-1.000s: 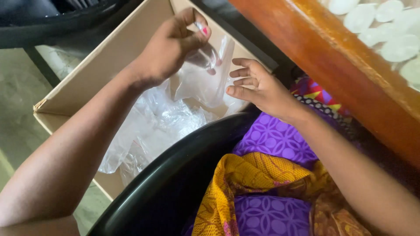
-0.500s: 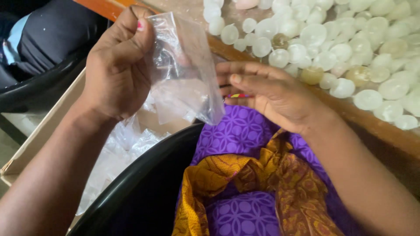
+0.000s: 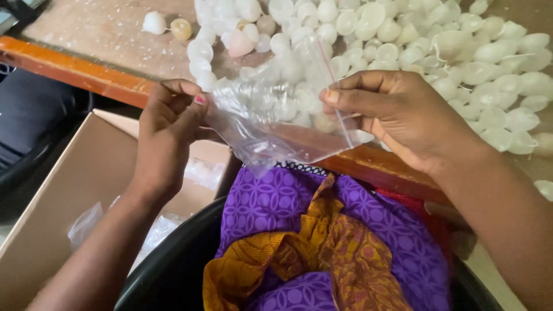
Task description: The person packs small white tealight-style candles into a clear plastic bag, filling it from the pile on the table, then seals the bag and places it into a cardboard box alongside other filled bags. They repeat the filling and bagging cycle with the candle pile.
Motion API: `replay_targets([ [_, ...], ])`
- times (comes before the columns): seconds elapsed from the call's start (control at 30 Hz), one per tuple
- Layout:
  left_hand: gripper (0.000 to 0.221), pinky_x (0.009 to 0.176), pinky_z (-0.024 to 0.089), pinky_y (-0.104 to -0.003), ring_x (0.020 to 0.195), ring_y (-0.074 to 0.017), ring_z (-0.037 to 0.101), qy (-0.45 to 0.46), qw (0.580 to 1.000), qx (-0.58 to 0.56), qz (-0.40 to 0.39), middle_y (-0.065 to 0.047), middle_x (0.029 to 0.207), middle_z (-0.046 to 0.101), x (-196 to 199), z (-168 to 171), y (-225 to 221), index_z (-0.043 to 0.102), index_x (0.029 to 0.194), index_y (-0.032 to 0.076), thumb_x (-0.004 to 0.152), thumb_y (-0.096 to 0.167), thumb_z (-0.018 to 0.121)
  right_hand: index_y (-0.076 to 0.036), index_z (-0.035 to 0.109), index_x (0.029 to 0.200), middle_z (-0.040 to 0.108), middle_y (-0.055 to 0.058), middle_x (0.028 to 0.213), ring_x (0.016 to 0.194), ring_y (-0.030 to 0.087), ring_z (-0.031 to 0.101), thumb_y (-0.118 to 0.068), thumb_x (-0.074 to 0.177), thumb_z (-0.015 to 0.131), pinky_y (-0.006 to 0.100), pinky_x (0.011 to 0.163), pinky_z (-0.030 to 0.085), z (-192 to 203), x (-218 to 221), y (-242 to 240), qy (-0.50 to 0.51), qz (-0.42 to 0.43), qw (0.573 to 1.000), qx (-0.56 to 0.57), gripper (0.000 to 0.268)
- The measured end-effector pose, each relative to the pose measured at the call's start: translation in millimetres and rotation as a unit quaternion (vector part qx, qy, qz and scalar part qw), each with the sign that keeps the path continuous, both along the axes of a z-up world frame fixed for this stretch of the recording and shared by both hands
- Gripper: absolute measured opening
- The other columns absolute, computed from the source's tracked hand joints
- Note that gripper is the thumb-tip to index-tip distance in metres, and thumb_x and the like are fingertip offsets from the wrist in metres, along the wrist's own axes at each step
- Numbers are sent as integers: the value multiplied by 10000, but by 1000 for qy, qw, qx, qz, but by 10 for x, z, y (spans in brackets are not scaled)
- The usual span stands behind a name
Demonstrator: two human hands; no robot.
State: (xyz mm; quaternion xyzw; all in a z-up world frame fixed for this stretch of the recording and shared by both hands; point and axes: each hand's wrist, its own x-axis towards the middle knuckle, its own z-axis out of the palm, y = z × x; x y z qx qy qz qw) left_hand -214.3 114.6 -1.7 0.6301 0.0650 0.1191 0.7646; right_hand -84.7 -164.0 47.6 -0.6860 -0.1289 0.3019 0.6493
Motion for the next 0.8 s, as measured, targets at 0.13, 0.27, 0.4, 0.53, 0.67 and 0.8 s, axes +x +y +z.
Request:
replay_targets([
  [0.13,264,832,591,-351,988,-146,641,-90,953,266,114,-87,1175,596,228,134,-429,492,1192,57,994,77,666,-33,740,1004,747,74,917,846,160,689,-176,854,763,313,808,571,-78,172,-216,-12,-15,996,-82,208],
  [0.27,172,1073,480,-396,1246,-214,568,-280,785,538,124,-79,1253,625,487,227,-891,641,1142,99,1025,78,765,-36,755,991,737,82,860,724,155,558,-160,841,778,288,671,441,-17,230,-241,-24,-8,985,-171,196],
  [0.4,251,1028,460,-415,1218,-242,559,-336,737,583,63,-41,1259,654,783,185,-1063,705,1161,117,953,203,818,8,741,1031,730,124,903,751,179,580,-110,902,785,313,661,445,-73,371,-354,-28,25,989,-146,180],
  [0.53,330,1017,490,-409,1204,-257,575,-305,777,550,25,-28,1221,667,958,145,-1090,713,1225,130,925,211,824,6,698,1006,753,105,909,839,157,706,-89,830,741,306,776,563,-29,518,-425,-29,46,990,-134,204],
  [0.67,366,983,495,-420,1169,-265,577,-297,784,545,8,-31,1165,668,1116,98,-1126,738,1187,129,868,273,845,-57,639,1196,789,103,976,980,166,765,-112,818,707,298,934,590,244,567,-359,8,41,980,-196,389],
  [0.8,347,950,502,-408,1119,-248,590,-284,793,539,-6,-21,1115,677,1257,46,-1206,751,1170,138,858,260,843,-57,617,1338,817,158,1028,1028,230,775,-80,840,696,360,962,597,77,867,-508,-3,86,981,-176,504],
])
